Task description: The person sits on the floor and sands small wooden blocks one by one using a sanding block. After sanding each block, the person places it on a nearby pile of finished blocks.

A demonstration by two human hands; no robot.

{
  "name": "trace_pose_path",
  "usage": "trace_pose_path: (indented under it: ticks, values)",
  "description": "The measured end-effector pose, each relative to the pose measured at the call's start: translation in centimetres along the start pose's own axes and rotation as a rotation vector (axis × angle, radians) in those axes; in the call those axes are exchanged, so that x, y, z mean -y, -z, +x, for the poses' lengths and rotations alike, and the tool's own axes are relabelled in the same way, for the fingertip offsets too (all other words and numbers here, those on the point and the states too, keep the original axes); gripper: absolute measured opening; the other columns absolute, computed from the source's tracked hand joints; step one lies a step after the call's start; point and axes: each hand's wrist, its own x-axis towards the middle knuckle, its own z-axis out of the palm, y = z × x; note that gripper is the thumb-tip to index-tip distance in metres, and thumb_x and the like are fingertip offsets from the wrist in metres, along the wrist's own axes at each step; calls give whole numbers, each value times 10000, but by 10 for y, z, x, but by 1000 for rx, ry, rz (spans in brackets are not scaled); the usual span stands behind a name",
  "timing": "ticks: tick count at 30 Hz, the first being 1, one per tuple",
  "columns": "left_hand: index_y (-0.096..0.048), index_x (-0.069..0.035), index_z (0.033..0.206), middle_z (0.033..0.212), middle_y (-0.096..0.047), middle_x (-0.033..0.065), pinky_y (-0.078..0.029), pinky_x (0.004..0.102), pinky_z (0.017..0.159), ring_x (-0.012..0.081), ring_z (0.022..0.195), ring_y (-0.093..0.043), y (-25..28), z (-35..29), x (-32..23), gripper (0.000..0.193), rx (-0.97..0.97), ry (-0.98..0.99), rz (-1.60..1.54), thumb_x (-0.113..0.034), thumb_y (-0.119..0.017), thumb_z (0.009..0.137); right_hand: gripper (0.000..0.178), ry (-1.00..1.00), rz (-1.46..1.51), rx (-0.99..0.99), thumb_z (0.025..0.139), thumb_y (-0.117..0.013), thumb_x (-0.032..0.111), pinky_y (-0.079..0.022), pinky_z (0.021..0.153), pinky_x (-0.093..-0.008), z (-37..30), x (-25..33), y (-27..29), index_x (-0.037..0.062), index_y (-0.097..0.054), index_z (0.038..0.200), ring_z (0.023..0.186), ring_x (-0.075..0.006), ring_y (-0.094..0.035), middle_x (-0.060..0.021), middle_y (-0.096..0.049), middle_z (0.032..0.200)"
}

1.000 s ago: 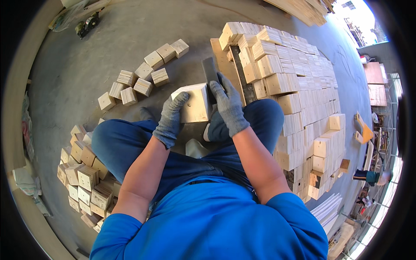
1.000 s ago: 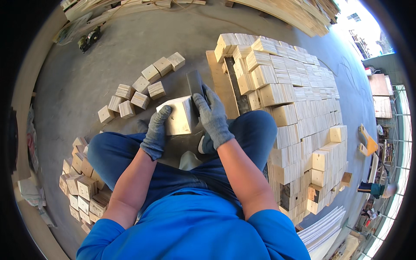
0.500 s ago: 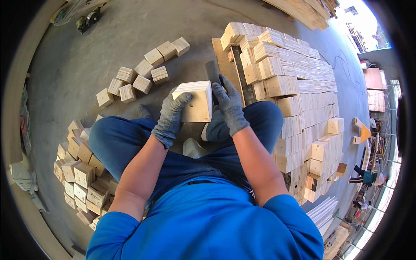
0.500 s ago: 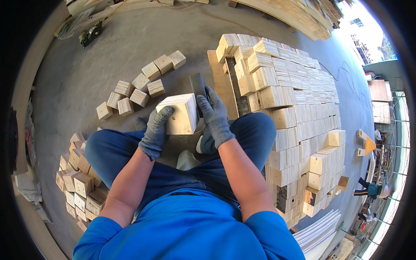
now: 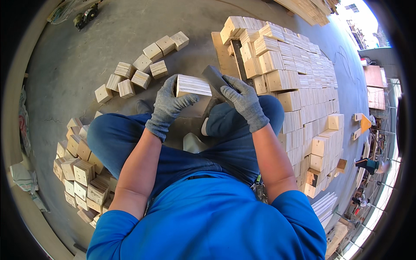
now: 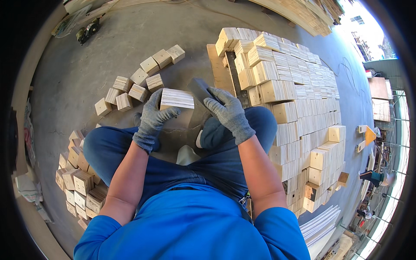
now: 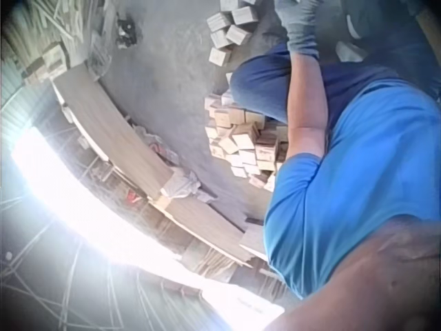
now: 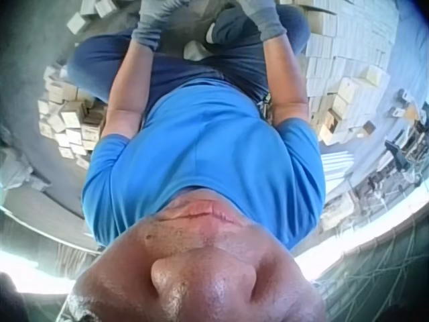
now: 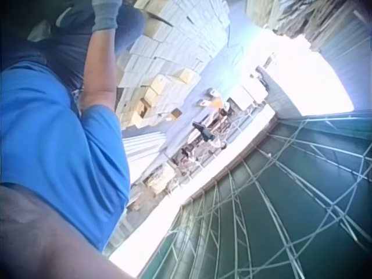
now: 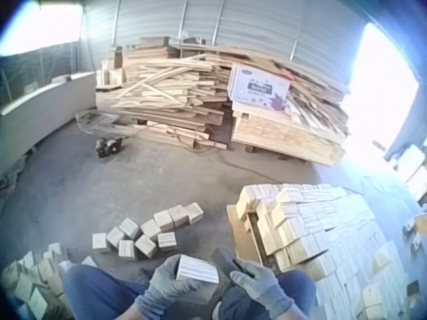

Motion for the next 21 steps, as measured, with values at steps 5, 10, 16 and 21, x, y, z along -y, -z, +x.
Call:
trace_pose_path:
  ticks: [5,10,16,21]
  values:
    - [-583,0,1406,1254,-717,103,-557,351,1020,191,1144,-683,6,-1,10,867,14,-36,111,-362,-1001,737,530,306,-239,107,937,-830,272,-517,1102,-402,-6,36,2,49,-685,1396,1305,-367,-653,-224,-666,1405]
    - [-605,0,1388,1272,-720,110,-556,365,1029,205,1156,-688,5,0,8,897,72,6,40,-387,-1020,693,540,347,-222,172,937,-828,308,-519,1105,-411,-3,50,-3,56,-686,1393,1315,-385,-639,-226,-645,1435]
    - [-601,7,1417,1291,-716,122,-534,360,1050,201,1184,-676,-4,-6,10,939,130,-52,12,-449,-1005,702,524,162,-263,70,960,-803,346,-508,1112,-393,34,1,-5,43,-697,1374,1288,-354,-658,-212,-682,1383]
    - [-607,1,1406,1266,-720,112,-537,359,1042,189,1173,-673,6,0,2,912,85,-45,36,-446,-1000,714,497,59,-76,-42,984,-779,338,-503,1102,-373,28,0,-3,32,-700,1368,1271,-319,-673,-199,-709,1350]
